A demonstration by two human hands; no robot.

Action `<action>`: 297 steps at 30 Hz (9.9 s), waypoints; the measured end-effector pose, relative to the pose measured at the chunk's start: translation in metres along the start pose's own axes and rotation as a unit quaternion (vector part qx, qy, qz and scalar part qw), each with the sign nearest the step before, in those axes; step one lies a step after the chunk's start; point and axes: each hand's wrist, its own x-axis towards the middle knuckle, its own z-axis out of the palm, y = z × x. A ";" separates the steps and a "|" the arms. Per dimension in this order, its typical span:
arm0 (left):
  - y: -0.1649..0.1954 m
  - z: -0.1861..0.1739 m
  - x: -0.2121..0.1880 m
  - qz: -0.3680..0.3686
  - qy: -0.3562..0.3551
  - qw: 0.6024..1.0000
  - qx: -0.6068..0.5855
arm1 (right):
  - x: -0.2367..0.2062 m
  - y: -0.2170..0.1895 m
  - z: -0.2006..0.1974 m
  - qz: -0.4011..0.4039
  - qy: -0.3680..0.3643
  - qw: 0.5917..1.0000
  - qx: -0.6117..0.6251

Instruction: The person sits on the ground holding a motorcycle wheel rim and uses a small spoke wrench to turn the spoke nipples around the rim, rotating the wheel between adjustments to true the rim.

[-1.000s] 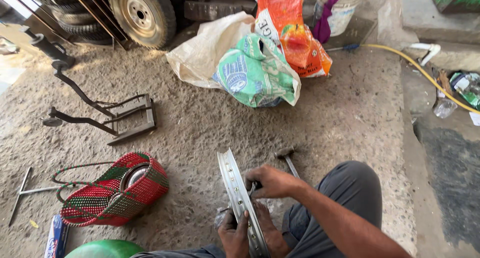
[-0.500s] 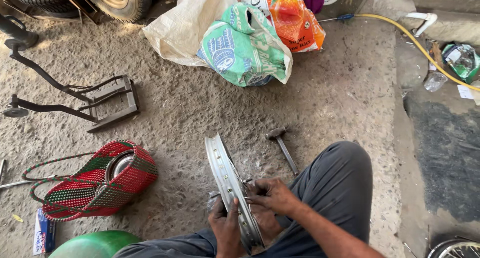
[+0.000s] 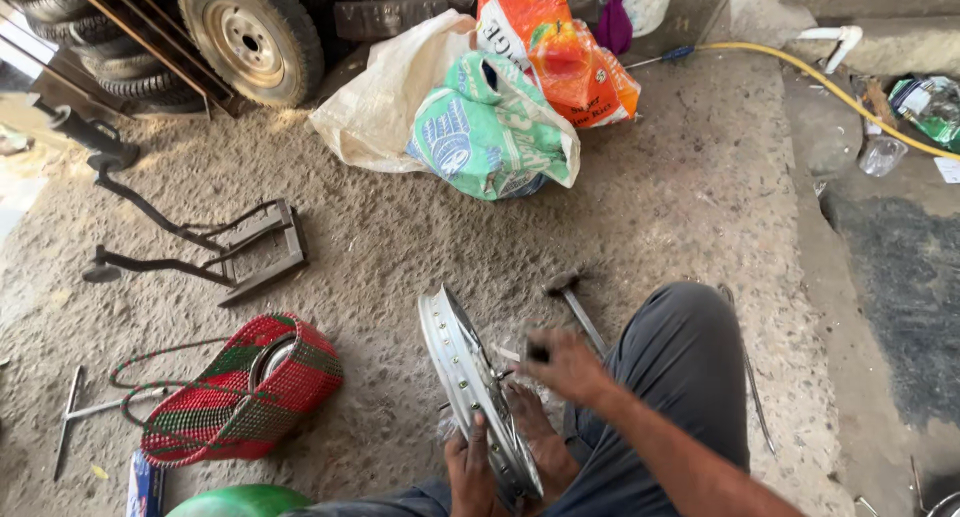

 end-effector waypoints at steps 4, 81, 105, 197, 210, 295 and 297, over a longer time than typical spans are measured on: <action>0.007 0.013 0.020 -0.038 0.041 0.998 -0.032 | -0.019 0.016 0.020 0.020 -0.011 0.994 0.110; 0.011 0.008 0.033 -0.092 0.039 0.995 -0.014 | 0.021 -0.004 0.069 -0.044 -0.048 0.919 0.388; 0.051 0.048 0.026 -0.032 0.025 0.999 0.005 | 0.014 0.018 0.076 0.081 0.011 0.893 0.442; -0.001 -0.036 0.034 0.010 0.074 0.972 0.221 | -0.006 -0.027 0.079 0.164 -0.081 0.906 0.381; 0.011 -0.042 0.030 0.102 0.093 0.973 0.187 | 0.020 -0.072 0.089 0.094 -0.010 0.944 0.316; -0.027 -0.014 0.015 0.072 0.036 0.988 0.131 | 0.056 -0.031 0.073 -0.142 -0.030 0.967 0.208; -0.024 -0.014 0.017 0.103 0.043 0.983 0.147 | 0.057 -0.024 0.075 -0.065 -0.030 0.989 0.132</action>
